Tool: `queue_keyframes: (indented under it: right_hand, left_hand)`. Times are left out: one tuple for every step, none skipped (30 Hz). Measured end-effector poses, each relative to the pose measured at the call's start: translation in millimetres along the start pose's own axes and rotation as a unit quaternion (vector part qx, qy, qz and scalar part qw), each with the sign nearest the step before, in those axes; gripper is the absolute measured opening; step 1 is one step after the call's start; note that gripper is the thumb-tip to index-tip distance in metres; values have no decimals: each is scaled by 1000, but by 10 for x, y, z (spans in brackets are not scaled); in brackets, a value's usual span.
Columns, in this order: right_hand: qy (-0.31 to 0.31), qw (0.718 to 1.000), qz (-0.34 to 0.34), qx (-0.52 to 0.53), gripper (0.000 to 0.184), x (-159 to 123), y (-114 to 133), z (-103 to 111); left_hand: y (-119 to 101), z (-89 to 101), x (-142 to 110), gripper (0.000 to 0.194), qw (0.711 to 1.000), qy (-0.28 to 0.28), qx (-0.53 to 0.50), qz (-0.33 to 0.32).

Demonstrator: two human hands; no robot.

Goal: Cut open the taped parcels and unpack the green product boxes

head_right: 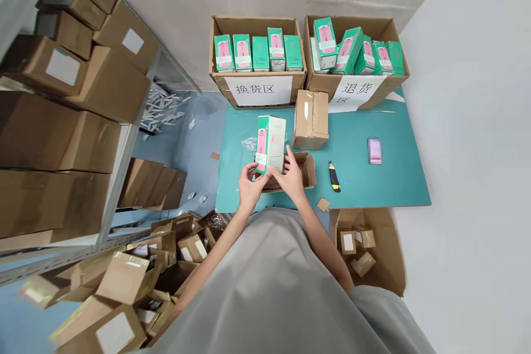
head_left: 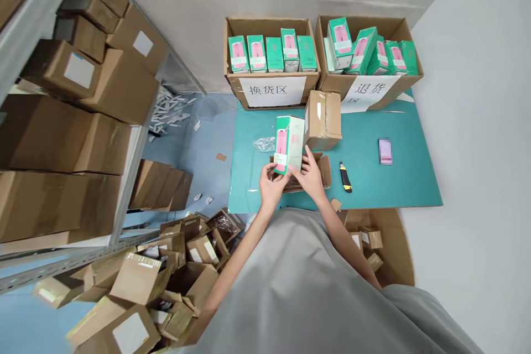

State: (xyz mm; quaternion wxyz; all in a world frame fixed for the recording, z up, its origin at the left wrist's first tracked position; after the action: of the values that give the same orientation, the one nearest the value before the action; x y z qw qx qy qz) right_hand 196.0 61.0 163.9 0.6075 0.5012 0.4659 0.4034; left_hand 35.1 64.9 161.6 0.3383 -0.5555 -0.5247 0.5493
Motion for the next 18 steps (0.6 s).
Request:
queue_keyframes:
  right_hand:
    - [6, 1000, 3, 0, 119, 3, 11, -1]
    - [10, 1000, 7, 4, 120, 6, 20, 9]
    - [12, 1000, 10, 13, 120, 10, 26, 32]
    - [13, 999, 13, 28, 120, 14, 29, 68]
    - [17, 999, 14, 48, 121, 19, 27, 113]
    - [23, 997, 14, 70, 122, 23, 19, 164]
    - [31, 995, 12, 91, 122, 25, 5, 217]
    - [39, 993, 10, 108, 123, 24, -15, 269]
    - [46, 992, 8, 121, 123, 21, -38, 317]
    - [55, 990, 7, 130, 123, 16, -64, 356]
    - [64, 989, 6, 137, 124, 9, -91, 388]
    - [71, 987, 6, 141, 125, 3, -116, 415]
    - [77, 986, 6, 145, 125, -2, -138, 437]
    - [82, 985, 6, 149, 126, -6, -153, 457]
    - [87, 984, 7, 153, 126, -9, -161, 474]
    - [92, 983, 9, 157, 126, -12, -161, 489]
    - [97, 983, 11, 158, 125, -17, -153, 503]
    - [102, 982, 12, 157, 122, -24, -139, 515]
  left_hand:
    - [-15, -47, -41, 63, 1000, 6, 4, -17]
    - [-34, -92, -80, 63, 999, 18, 5, -32]
    - [-52, -132, -115, 63, 999, 31, 1, -42]
    - [-65, -161, -145, 63, 998, 42, -7, -43]
    - [-68, -178, -169, 65, 998, 47, -24, -30]
    - [-57, -189, -186, 66, 998, 47, -48, -3]
    - [-33, -200, -201, 68, 996, 47, -74, 35]
    - [-1, -217, -216, 69, 991, 50, -100, 77]
    - [35, -243, -234, 68, 984, 59, -122, 115]
    - [67, -276, -255, 67, 977, 72, -139, 143]
    - [95, -311, -277, 64, 972, 83, -149, 159]
    - [117, -342, -300, 62, 970, 90, -154, 164]
    - [135, -367, -323, 60, 970, 91, -156, 161]
    - [150, -386, -347, 60, 972, 87, -156, 156]
    - [164, -401, -371, 60, 973, 83, -155, 151]
    - [176, -411, -393, 61, 974, 80, -152, 146]
    - [185, -419, -412, 63, 976, 79, -147, 140]
    - [191, -424, -426, 65, 978, 77, -139, 131]
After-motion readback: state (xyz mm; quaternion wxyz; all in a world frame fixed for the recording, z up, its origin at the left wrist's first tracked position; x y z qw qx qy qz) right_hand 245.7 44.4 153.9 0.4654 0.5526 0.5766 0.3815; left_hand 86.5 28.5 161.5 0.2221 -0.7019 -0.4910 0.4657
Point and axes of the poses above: each hand's wrist, its own x-axis towards the middle knuckle, its own z-axis out of the back of the hand, y = z × x, the point moved 4 cm from there along x, towards the middle knuckle, and after that the axes turned 3 degrees about -x, right-handed, at the moved point
